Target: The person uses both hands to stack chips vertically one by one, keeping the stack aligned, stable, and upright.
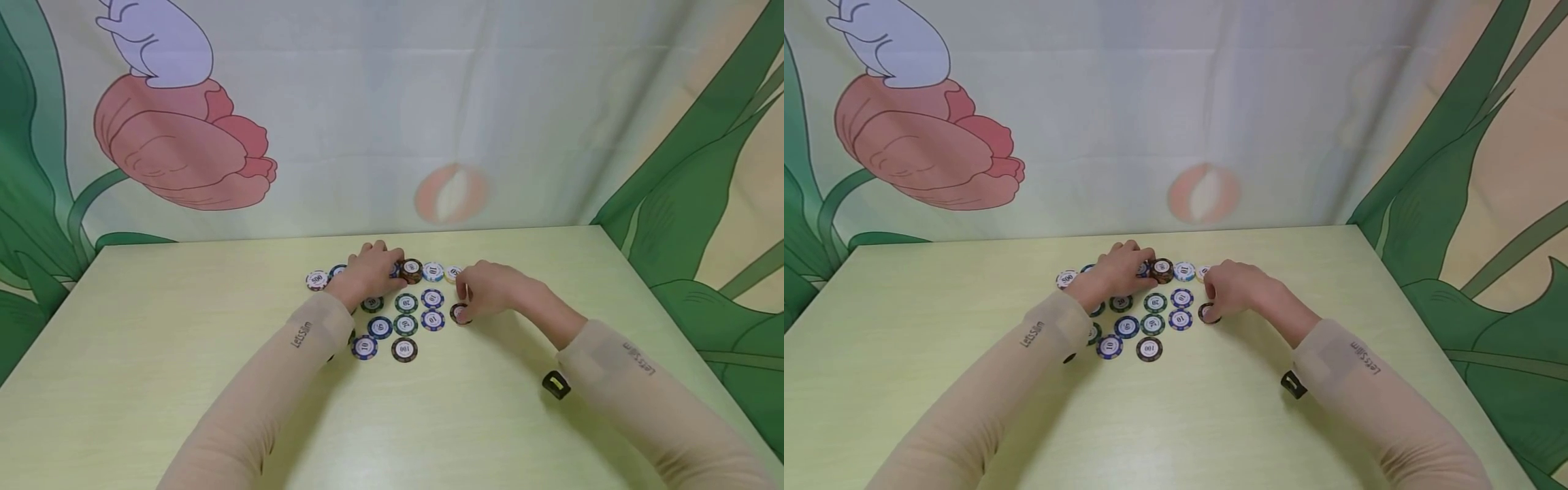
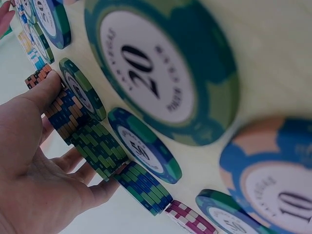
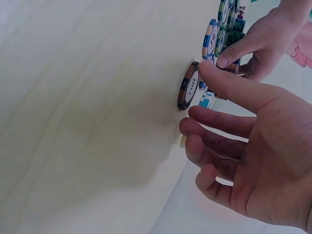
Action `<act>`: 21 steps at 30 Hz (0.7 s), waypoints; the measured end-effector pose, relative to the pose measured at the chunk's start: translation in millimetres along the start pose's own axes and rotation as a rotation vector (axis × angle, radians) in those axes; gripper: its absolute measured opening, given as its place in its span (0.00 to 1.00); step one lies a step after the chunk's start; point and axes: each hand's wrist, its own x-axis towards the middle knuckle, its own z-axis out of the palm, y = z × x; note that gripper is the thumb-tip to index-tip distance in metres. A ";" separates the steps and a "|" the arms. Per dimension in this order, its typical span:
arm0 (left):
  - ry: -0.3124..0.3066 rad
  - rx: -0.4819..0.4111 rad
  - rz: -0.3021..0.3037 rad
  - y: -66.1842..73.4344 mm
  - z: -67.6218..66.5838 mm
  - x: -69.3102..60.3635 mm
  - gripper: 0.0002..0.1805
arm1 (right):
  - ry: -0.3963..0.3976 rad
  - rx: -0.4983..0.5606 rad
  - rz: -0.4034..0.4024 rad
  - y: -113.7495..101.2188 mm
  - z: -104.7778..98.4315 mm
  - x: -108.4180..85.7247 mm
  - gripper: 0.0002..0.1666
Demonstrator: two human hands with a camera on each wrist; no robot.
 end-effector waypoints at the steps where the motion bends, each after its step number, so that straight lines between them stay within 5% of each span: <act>1: 0.000 0.000 0.000 0.1 -0.2 -0.1 0.29 | -0.007 0.003 -0.002 0.0 -0.2 -0.3 0.19; 21: -0.003 0.007 0.013 -1.4 0.3 0.0 0.29 | -0.022 0.001 -0.097 -6.9 6.0 -0.2 0.09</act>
